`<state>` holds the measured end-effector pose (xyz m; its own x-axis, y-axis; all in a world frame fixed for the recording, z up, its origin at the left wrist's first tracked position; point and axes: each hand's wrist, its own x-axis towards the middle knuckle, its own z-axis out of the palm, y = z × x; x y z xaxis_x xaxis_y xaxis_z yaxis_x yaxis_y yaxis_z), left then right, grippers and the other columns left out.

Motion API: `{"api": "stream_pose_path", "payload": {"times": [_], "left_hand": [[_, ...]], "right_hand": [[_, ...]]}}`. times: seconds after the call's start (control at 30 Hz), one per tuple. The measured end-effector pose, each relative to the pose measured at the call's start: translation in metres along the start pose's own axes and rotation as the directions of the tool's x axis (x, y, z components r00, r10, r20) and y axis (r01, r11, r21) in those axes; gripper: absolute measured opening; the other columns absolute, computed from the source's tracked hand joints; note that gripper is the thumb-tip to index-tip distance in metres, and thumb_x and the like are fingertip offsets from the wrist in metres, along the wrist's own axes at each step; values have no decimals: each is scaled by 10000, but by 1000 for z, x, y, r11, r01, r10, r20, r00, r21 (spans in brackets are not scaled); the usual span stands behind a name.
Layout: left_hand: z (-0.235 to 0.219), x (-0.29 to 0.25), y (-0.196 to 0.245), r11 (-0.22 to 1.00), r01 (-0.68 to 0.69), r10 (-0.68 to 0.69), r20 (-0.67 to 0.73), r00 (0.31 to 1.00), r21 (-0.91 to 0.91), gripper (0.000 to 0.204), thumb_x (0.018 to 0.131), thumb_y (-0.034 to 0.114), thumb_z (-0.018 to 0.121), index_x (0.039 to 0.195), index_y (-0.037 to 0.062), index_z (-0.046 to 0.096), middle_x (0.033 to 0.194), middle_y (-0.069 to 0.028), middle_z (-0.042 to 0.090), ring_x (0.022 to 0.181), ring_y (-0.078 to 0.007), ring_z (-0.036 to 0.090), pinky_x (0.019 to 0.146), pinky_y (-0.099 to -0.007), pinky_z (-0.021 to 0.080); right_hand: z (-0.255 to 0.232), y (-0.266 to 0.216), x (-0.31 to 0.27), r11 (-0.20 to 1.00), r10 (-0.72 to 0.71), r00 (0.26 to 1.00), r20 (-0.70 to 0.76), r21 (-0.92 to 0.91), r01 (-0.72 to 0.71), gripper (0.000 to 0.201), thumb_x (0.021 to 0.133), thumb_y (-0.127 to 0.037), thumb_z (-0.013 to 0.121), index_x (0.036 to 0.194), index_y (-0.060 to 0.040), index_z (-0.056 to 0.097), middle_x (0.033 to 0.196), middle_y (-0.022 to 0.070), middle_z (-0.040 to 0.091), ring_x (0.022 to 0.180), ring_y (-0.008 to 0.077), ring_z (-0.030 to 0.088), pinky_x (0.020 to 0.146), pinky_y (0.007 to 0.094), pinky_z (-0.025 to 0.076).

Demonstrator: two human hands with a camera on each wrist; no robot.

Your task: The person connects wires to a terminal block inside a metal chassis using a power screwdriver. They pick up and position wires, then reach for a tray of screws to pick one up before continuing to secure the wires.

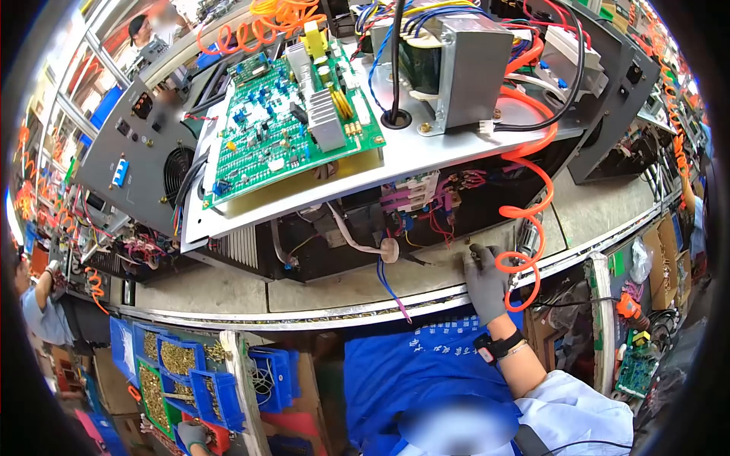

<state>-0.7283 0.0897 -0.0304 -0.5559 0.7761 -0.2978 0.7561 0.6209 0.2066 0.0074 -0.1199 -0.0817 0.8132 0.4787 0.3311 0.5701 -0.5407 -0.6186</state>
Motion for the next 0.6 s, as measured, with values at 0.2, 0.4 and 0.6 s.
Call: {"api": "stream_pose_path", "payload": {"times": [0.2,0.4,0.6], "left_hand": [[16,-10,-3,962,-243,257,-113,960,125,237,695,34,680,918,-37,640,709,-234,644,593,-337,663,538,-408,531],[-1,-42,25,854,-213,258,-30,966,476,454,794,446,617,1014,55,681,1031,-215,666,978,-375,638,839,-468,505],[-2,-66,25,952,-200,237,-147,960,230,217,696,230,660,828,61,695,871,-195,677,839,-351,657,771,-419,518]], "right_hand": [[14,38,-7,988,-122,992,-42,-97,117,274,910,-195,575,1100,-1,617,1028,175,585,941,336,561,839,412,434],[17,26,2,998,-34,999,0,60,33,263,928,-184,558,1131,-31,627,1027,171,639,958,298,587,889,382,438],[12,27,6,999,-52,997,51,6,52,324,946,-236,541,1143,7,622,1038,206,632,964,353,609,839,397,459]]}}
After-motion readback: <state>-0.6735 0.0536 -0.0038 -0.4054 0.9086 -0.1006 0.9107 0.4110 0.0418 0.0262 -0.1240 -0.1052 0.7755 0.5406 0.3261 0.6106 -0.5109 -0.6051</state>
